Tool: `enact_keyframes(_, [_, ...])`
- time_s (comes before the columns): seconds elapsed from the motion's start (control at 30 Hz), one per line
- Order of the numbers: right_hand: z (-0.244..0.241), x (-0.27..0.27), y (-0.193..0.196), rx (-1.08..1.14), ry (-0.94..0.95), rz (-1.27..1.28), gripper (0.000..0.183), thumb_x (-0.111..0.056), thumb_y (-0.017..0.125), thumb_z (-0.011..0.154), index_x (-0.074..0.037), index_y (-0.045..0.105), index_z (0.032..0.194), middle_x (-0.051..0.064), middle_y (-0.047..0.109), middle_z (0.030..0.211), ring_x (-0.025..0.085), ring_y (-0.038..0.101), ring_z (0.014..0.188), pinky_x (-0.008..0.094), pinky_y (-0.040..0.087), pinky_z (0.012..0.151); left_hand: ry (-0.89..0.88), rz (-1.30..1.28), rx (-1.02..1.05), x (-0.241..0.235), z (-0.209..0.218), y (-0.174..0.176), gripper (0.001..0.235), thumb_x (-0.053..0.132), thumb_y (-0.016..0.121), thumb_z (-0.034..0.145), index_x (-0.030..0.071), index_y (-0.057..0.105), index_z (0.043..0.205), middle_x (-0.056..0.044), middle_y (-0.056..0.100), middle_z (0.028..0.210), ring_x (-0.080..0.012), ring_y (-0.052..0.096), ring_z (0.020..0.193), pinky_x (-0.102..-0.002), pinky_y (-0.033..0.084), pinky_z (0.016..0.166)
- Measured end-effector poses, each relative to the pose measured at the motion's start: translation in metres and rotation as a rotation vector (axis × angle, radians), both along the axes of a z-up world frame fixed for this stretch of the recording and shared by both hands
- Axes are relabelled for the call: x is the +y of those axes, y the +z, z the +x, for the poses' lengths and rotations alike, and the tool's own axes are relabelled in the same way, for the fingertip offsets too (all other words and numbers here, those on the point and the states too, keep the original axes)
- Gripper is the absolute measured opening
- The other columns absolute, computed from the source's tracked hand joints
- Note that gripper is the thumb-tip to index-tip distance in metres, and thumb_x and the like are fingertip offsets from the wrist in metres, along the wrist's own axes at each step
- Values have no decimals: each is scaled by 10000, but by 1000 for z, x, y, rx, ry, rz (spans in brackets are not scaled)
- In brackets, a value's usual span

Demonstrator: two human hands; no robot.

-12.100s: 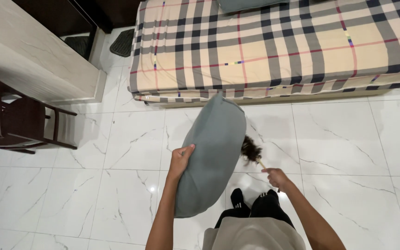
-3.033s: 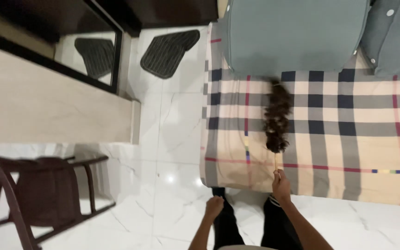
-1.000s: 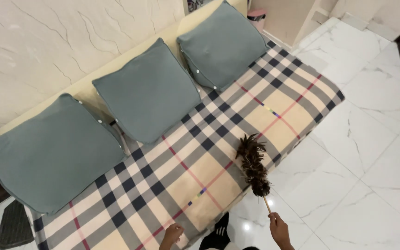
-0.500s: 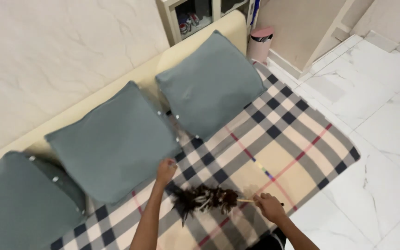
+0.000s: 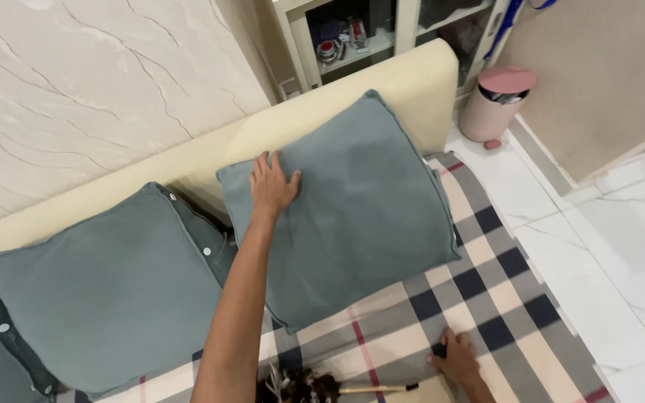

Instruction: Dusting a pillow with a feather duster and then emptying a small trash bin into a larger waste bag.

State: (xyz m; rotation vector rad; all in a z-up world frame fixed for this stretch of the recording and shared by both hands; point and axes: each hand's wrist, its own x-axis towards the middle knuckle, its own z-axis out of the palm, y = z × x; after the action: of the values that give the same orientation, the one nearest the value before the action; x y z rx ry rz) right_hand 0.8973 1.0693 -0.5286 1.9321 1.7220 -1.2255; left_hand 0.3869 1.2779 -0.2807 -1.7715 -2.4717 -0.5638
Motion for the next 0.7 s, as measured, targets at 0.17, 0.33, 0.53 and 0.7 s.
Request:
enact_keyframes(0.17, [13, 4, -66, 45, 71, 29, 689, -451, 935, 700, -189, 462, 1127, 145, 435, 1161, 396, 502, 1149, 526, 415, 1026, -42, -66, -82, 67, -17, -56, 810, 648, 646, 927, 7, 495, 1399, -268, 469, 1418, -417, 402, 1357, -586, 274, 1086])
enact_keyframes(0.33, [14, 1, -71, 60, 92, 138, 691, -486, 915, 663, -198, 466, 1101, 153, 451, 1093, 377, 533, 1075, 507, 435, 1012, -96, -211, -96, 59, 40, -26, 608, 641, 587, 990, 53, 708, 1086, -171, 712, 969, -331, 638, 1036, -467, 413, 908])
enact_keyframes(0.53, [0, 9, -41, 14, 122, -6, 715, -485, 922, 713, -206, 473, 1194, 163, 413, 1185, 423, 498, 1143, 528, 418, 1016, -204, 123, -38, 65, 72, 76, 459, 514, 735, 926, 60, 680, 884, -90, 663, 813, -304, 577, 904, -448, 387, 845])
enact_keyframes(0.7, [-32, -20, 4, 50, 561, 276, 490, -390, 619, 958, -173, 490, 1378, 136, 472, 1386, 356, 480, 1267, 534, 385, 1024, -55, 213, 67, 70, 57, 26, 677, 513, 750, 933, 28, 540, 1356, -176, 508, 1372, -382, 440, 1286, -618, 286, 1138])
